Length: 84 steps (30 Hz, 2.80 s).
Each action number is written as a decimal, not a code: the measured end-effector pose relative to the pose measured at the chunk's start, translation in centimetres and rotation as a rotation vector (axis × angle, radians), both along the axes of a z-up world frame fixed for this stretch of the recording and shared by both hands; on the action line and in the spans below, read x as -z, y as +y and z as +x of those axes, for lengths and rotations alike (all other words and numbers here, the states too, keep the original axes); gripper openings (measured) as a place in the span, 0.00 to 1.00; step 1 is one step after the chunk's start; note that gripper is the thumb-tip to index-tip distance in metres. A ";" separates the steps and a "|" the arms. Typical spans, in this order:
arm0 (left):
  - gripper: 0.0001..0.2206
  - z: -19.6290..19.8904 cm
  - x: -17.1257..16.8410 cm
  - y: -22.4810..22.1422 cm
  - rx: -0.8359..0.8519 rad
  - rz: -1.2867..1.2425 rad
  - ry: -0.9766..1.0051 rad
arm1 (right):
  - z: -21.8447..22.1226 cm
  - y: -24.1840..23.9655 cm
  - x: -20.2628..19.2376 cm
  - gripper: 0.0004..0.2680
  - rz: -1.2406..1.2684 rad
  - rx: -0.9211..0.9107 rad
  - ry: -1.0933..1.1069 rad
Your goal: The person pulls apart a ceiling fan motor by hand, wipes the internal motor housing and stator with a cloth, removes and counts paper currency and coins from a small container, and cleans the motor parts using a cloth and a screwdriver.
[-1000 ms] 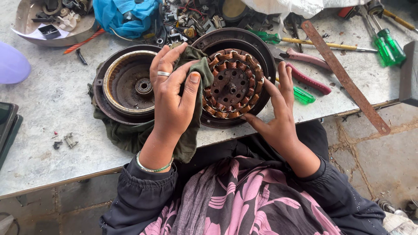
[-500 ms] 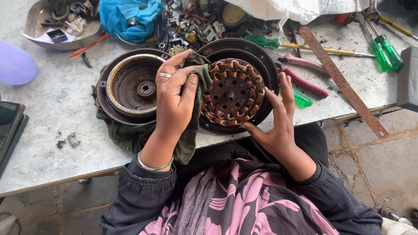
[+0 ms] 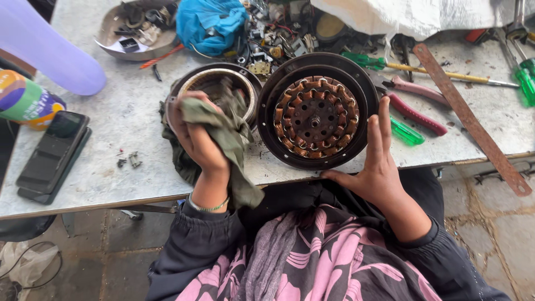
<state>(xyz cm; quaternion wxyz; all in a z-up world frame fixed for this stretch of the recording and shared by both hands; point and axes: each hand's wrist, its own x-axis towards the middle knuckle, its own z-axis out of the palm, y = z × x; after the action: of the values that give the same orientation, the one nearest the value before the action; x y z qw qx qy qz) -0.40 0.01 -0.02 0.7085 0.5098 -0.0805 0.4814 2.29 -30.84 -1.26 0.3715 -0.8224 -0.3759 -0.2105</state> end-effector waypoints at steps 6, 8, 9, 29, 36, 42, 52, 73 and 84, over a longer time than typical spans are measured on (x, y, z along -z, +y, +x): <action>0.08 -5.4 -1.5 1.3 0.025 0.713 0.146 | 0.0 0.1 0.6 0.52 -0.039 0.039 0.002; 0.06 -7.1 -1.8 1.7 0.015 0.864 0.241 | 0.0 0.2 0.6 0.52 -0.047 0.045 -0.001; 0.05 -7.7 -1.9 1.9 -0.025 0.872 0.273 | 0.1 0.3 0.6 0.51 -0.052 0.047 0.000; 0.05 -8.8 -0.9 2.9 -0.091 0.815 0.463 | 2.7 5.8 -2.1 0.41 -0.347 0.161 -0.182; 0.05 -8.5 -0.7 3.0 -0.058 0.789 0.490 | 4.2 7.4 -1.8 0.41 -0.344 0.074 -0.092; 0.05 -8.5 -0.6 3.3 -0.057 0.824 0.468 | 7.9 9.5 -0.9 0.40 -0.406 0.109 -0.074; 0.09 -8.5 0.7 4.1 -0.014 0.775 0.510 | 6.3 12.8 -3.5 0.24 -0.322 -0.019 -0.356; 0.12 -8.6 3.4 6.4 -0.015 0.544 0.316 | 3.4 15.5 -3.8 0.08 -0.341 -0.339 -0.109; 0.09 -10.0 3.8 13.4 0.069 -0.453 0.314 | 5.2 9.0 -4.6 0.12 -0.440 -0.453 -0.001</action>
<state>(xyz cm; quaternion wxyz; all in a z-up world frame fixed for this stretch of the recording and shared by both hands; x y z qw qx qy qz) -10.43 13.36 -3.83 0.8242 0.4038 0.1225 0.3776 7.51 -21.80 3.35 0.2219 -0.7783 -0.5862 -0.0363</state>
